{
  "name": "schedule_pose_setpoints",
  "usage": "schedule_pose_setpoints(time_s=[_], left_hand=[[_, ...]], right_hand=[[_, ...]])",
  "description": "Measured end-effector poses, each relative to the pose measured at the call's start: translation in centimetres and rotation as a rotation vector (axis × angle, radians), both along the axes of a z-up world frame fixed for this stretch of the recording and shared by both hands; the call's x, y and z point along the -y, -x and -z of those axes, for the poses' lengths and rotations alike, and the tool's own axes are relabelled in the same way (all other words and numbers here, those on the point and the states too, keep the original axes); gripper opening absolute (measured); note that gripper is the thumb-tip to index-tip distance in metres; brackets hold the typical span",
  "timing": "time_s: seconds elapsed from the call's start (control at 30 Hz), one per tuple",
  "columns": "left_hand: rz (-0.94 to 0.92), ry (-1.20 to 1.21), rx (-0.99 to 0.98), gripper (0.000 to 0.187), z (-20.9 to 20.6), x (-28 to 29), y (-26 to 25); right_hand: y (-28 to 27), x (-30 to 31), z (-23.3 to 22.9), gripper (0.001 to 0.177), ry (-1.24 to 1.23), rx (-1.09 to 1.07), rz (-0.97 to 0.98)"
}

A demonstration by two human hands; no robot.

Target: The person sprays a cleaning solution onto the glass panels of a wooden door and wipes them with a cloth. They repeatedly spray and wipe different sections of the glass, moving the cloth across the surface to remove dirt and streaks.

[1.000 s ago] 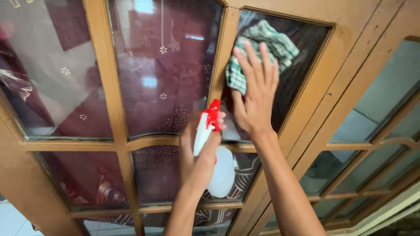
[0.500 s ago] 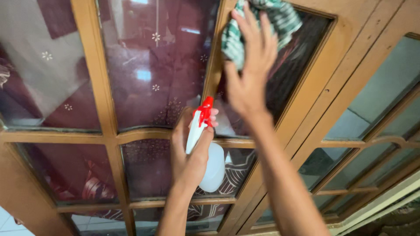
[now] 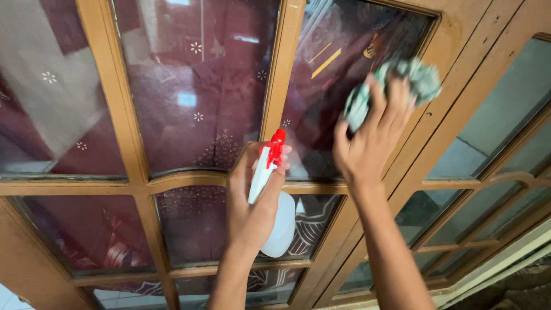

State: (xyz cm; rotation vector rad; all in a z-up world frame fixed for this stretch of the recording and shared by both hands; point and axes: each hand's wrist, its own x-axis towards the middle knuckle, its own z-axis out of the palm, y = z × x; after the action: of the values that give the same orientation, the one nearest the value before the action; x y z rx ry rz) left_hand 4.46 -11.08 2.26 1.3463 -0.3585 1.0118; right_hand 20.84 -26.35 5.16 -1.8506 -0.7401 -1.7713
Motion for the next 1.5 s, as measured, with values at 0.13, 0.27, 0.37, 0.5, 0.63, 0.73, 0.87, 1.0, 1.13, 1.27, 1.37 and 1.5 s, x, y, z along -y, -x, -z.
schedule_pose_setpoints(time_s=[0.13, 0.27, 0.37, 0.5, 0.63, 0.73, 0.87, 1.0, 1.13, 1.27, 1.37, 1.5], left_hand=[[-0.005, -0.026, -0.021, 0.014, -0.1, 0.0, 0.2], [0.015, 0.000, -0.068, 0.013, -0.1, 0.2, 0.0], [0.005, 0.014, -0.046, 0.013, 0.1, 0.0, 0.1], [-0.009, 0.066, -0.040, 0.014, 0.0, -0.6, 0.0], [-0.007, 0.109, -0.057, 0.016, 0.0, -1.3, 0.0], [-0.069, 0.078, -0.109, 0.016, 0.0, -1.6, 0.3], [-0.058, 0.057, -0.075, 0.016, 0.0, -1.5, 0.0], [-0.044, 0.044, -0.040, 0.016, 0.1, -1.4, -0.2], [-0.041, 0.070, -0.090, 0.013, 0.1, -1.5, -0.3], [-0.043, 0.033, -0.042, 0.016, -0.4, -0.5, -0.2], [-0.061, 0.026, -0.142, 0.019, -0.3, 0.8, -0.1], [-0.044, -0.020, -0.028, 0.015, -0.4, 1.5, 0.1]], right_hand=[[1.5, -0.1, 2.5, 0.065, 0.014, -0.082, -0.023], [0.8, -0.9, -0.1, 0.062, -0.073, -0.119, 0.008], [-0.3, -3.6, -3.8, 0.061, -0.195, -0.119, 0.003], [-0.2, -7.5, -6.2, 0.061, -0.246, -0.104, -0.045], [1.6, -8.1, -4.1, 0.058, 0.009, -0.091, -0.114], [2.7, -7.3, -3.1, 0.065, 0.164, -0.071, -0.169], [1.7, -6.4, -5.7, 0.072, 0.039, -0.023, -0.221], [1.7, -7.4, -5.5, 0.073, 0.006, 0.003, -0.250], [2.2, -7.4, -2.0, 0.071, 0.181, -0.032, -0.231], [2.9, -5.8, 0.5, 0.072, 0.336, -0.092, -0.202], [1.1, -4.2, -2.2, 0.073, 0.311, -0.018, -0.102], [-0.2, -1.2, -6.0, 0.068, 0.202, 0.056, -0.034]])
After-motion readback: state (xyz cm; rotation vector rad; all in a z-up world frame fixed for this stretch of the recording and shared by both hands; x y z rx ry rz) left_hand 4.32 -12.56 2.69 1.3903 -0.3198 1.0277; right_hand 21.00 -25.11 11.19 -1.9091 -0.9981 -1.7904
